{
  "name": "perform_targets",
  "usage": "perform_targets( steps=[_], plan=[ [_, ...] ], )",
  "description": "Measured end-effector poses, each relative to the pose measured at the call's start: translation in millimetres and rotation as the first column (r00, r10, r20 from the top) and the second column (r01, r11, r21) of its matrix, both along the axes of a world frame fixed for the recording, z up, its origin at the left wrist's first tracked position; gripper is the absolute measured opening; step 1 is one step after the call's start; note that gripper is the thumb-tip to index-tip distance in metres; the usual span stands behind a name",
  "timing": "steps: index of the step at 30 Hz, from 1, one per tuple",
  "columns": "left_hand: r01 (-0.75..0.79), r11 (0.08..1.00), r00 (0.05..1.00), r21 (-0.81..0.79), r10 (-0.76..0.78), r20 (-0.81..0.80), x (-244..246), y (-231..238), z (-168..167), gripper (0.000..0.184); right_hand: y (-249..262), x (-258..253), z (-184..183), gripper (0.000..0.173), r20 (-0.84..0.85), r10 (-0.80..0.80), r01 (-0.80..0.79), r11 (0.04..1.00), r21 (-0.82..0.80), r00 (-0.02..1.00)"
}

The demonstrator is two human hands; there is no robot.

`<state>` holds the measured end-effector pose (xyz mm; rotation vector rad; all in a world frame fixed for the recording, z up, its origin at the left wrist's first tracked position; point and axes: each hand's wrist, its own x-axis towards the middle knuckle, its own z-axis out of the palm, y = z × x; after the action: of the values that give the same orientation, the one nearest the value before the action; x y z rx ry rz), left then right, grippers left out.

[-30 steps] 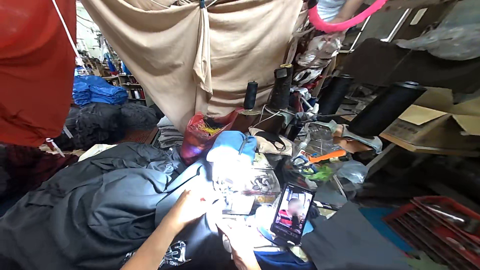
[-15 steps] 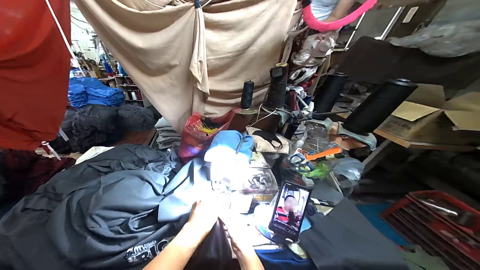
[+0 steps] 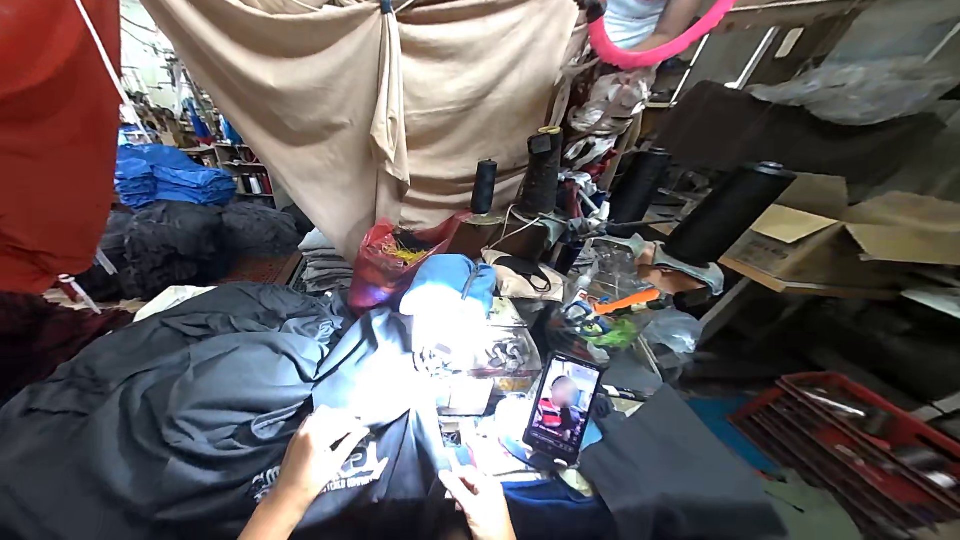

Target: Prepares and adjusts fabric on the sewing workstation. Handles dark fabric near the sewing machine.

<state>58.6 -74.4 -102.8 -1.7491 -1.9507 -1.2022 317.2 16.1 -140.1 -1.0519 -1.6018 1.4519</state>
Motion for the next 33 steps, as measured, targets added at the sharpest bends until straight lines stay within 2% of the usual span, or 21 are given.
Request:
perform_targets(
  steps=[2,5,7,9,10,12,14,16,19,22,26,33],
  plan=[
    [0.064,0.986,0.993,0.156,-0.079,0.089,8.2,-4.1,-2.4,0.020,-5.5,-0.7,3.3,0.011,-0.081,0.013,-0.017,0.999,-0.042,0.997],
    [0.077,0.988,0.993,0.136,-0.088,0.079,34.1,-0.5,2.7,0.016,-9.8,-8.1,12.8,0.010,-0.218,0.054,-0.091,0.982,-0.165,0.974],
    [-0.017,0.998,0.998,0.059,0.014,0.054,43.7,6.9,4.3,0.025,-10.3,-12.6,15.2,0.009,-0.245,0.043,-0.094,0.975,-0.202,0.969],
    [-0.115,0.987,0.988,-0.108,0.125,0.087,45.1,10.1,7.1,0.047,-10.7,-13.8,16.6,0.008,-0.250,0.027,-0.081,0.975,-0.209,0.968],
    [-0.139,0.974,0.982,-0.178,0.158,0.101,43.1,10.9,7.1,0.051,-10.9,-13.7,17.4,0.008,-0.254,0.024,-0.079,0.975,-0.207,0.967],
    [-0.164,0.967,0.979,-0.193,0.184,0.092,37.3,12.8,-0.6,0.040,-11.6,-13.6,19.0,0.008,-0.253,0.026,-0.080,0.975,-0.205,0.967],
    [-0.178,0.980,0.980,-0.086,0.185,0.077,33.0,14.2,-10.5,0.025,-13.3,-14.0,20.7,0.008,-0.254,0.024,-0.082,0.972,-0.218,0.967],
    [-0.150,0.988,0.985,0.021,0.148,0.088,31.8,13.8,-10.8,0.022,-13.6,-14.6,22.7,0.006,-0.262,0.028,-0.090,0.969,-0.230,0.965],
    [-0.023,0.993,0.999,0.120,0.019,0.030,41.0,8.3,0.8,0.023,-13.5,-14.7,24.0,0.007,-0.259,0.044,-0.101,0.972,-0.212,0.965],
    [0.092,0.986,0.996,0.137,-0.088,-0.036,54.2,6.7,5.1,0.019,-15.2,-16.7,28.9,0.006,-0.269,0.055,-0.110,0.975,-0.193,0.962],
    [0.234,0.962,0.972,0.141,-0.230,-0.047,64.8,10.1,-0.8,0.013,-15.4,-19.6,30.4,0.007,-0.279,0.061,-0.111,0.979,-0.169,0.958],
    [0.368,0.922,0.929,0.116,-0.360,-0.085,62.6,9.4,-7.7,0.014,-15.5,-19.0,31.5,0.010,-0.271,0.070,-0.112,0.983,-0.143,0.960]
  ],
)
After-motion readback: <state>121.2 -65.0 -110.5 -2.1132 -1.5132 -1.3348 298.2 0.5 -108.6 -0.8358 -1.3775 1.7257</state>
